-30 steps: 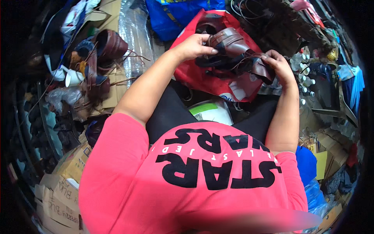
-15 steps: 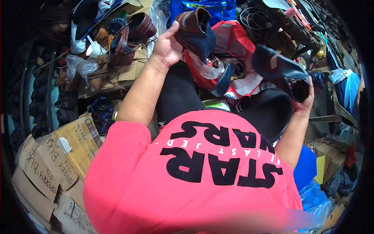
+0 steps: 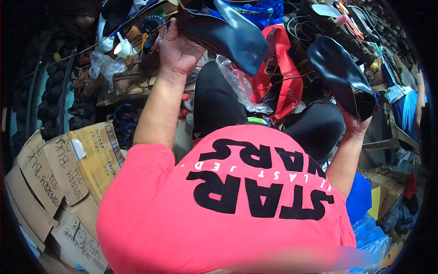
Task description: Lacing and inspecting leather shoe uppers in a workshop.
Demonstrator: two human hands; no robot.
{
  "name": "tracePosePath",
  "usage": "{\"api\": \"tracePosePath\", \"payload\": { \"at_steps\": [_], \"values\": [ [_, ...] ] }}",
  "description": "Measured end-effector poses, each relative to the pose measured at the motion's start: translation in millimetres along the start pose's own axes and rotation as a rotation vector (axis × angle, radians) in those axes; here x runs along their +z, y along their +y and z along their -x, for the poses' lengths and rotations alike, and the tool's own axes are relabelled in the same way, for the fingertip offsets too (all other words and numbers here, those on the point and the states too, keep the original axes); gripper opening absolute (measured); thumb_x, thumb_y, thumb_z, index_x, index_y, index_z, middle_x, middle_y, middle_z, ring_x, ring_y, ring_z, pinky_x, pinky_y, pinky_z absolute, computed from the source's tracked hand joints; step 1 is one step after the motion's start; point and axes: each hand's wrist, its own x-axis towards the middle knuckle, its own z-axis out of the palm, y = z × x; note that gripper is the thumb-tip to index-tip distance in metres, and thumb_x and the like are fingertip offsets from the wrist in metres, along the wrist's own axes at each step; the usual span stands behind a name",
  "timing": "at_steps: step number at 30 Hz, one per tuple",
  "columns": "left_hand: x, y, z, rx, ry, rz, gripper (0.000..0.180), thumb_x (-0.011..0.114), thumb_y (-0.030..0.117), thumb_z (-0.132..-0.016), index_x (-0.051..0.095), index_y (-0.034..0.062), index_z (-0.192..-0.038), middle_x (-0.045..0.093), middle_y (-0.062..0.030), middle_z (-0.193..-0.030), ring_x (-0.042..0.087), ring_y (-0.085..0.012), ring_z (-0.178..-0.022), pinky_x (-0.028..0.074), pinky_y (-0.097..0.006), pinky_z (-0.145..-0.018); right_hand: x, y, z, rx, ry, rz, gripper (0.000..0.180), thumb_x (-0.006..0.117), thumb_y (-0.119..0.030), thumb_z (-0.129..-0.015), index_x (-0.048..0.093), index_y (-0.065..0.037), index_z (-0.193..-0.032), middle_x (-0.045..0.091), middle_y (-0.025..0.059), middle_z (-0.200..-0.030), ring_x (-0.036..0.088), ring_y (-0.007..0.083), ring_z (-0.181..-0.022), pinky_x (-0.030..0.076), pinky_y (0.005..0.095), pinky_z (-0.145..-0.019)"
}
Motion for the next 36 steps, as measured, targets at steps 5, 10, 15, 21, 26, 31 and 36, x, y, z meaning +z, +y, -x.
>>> {"api": "tracePosePath", "payload": {
  "at_steps": [5, 10, 15, 21, 26, 31, 36],
  "values": [
    [4.0, 13.1, -24.9, 0.033, -0.114, -0.041, 0.044, 0.048, 0.033, -0.092, 0.048, 0.0079, -0.128, 0.049, -0.0134, -0.132, 0.043, -0.0321, -0.123, 0.026, -0.052, -0.105, 46.6, 23.8, 5.0, -0.066, 0.109, 0.046, 0.051, 0.048, -0.045, -0.088, 0.049, -0.01, -0.126, 0.048, 0.0155, -0.129, 0.043, 0.0362, -0.121, 0.028, 0.0629, -0.1],
    [8.3, 2.1, -48.8, -0.015, -0.104, -0.121, 0.043, 0.045, 0.029, -0.093, 0.047, 0.0039, -0.128, 0.049, -0.0136, -0.131, 0.043, -0.0299, -0.123, 0.029, -0.051, -0.104, 12.0, 16.8, -3.8, 0.024, -0.064, -0.04, 0.055, 0.053, -0.048, -0.083, 0.049, -0.015, -0.128, 0.044, 0.0161, -0.134, 0.04, 0.0411, -0.123, 0.035, 0.0642, -0.095],
    [35.5, 5.2, -35.1, 0.146, -0.028, -1.007, 0.035, 0.054, 0.016, -0.089, 0.052, 0.0004, -0.12, 0.059, -0.0112, -0.114, 0.056, -0.0197, -0.105, 0.041, -0.035, -0.092, 18.6, 18.8, -5.4, -0.036, 0.095, 0.039, 0.058, 0.055, -0.049, -0.083, 0.047, -0.015, -0.129, 0.042, 0.0155, -0.136, 0.043, 0.0404, -0.121, 0.038, 0.0625, -0.093],
    [23.5, -8.6, 3.3, -0.105, -0.116, -1.819, 0.021, 0.066, 0.014, -0.076, 0.061, 0.0008, -0.091, 0.059, -0.005, -0.078, 0.056, -0.0146, -0.074, 0.043, -0.028, -0.068, 2.1, 24.6, -19.0, 0.023, 0.115, -0.055, 0.048, 0.042, -0.043, -0.089, 0.051, -0.012, -0.124, 0.049, 0.0171, -0.129, 0.046, 0.0393, -0.118, 0.035, 0.0673, -0.091],
    [-20.1, -38.9, 36.8, -0.173, -0.279, -2.127, 0.024, 0.065, 0.02, -0.068, 0.05, 0.0012, -0.073, 0.054, -0.0151, -0.075, 0.055, -0.0315, -0.078, 0.041, -0.039, -0.072, 9.1, 34.6, -44.5, -0.013, 0.113, 0.11, 0.039, 0.044, -0.037, -0.091, 0.057, -0.01, -0.116, 0.06, 0.0126, -0.114, 0.057, 0.0305, -0.104, 0.046, 0.0516, -0.088],
    [-27.6, -62.2, 59.9, 0.012, -0.262, -2.327, 0.024, 0.066, 0.024, -0.069, 0.058, 0.0055, -0.082, 0.06, -0.0114, -0.091, 0.056, -0.0283, -0.093, 0.036, -0.042, -0.088, 5.1, 66.1, -101.9, 0.032, 0.063, 0.737, 0.025, 0.058, -0.024, -0.088, 0.06, -0.007, -0.107, 0.063, 0.005, -0.098, 0.059, 0.0149, -0.088, 0.047, 0.0265, -0.074],
    [-41.6, -69.3, 70.6, 0.153, -0.179, -2.353, 0.025, 0.068, 0.027, -0.067, 0.058, 0.0061, -0.077, 0.06, -0.0114, -0.088, 0.056, -0.0277, -0.092, 0.037, -0.042, -0.085, -9.7, 130.8, -165.1, -0.484, -0.226, 1.767, 0.04, 0.066, -0.031, -0.08, 0.059, -0.011, -0.114, 0.061, 0.008, -0.103, 0.059, 0.0218, -0.092, 0.045, 0.0309, -0.081]
  ]
}}
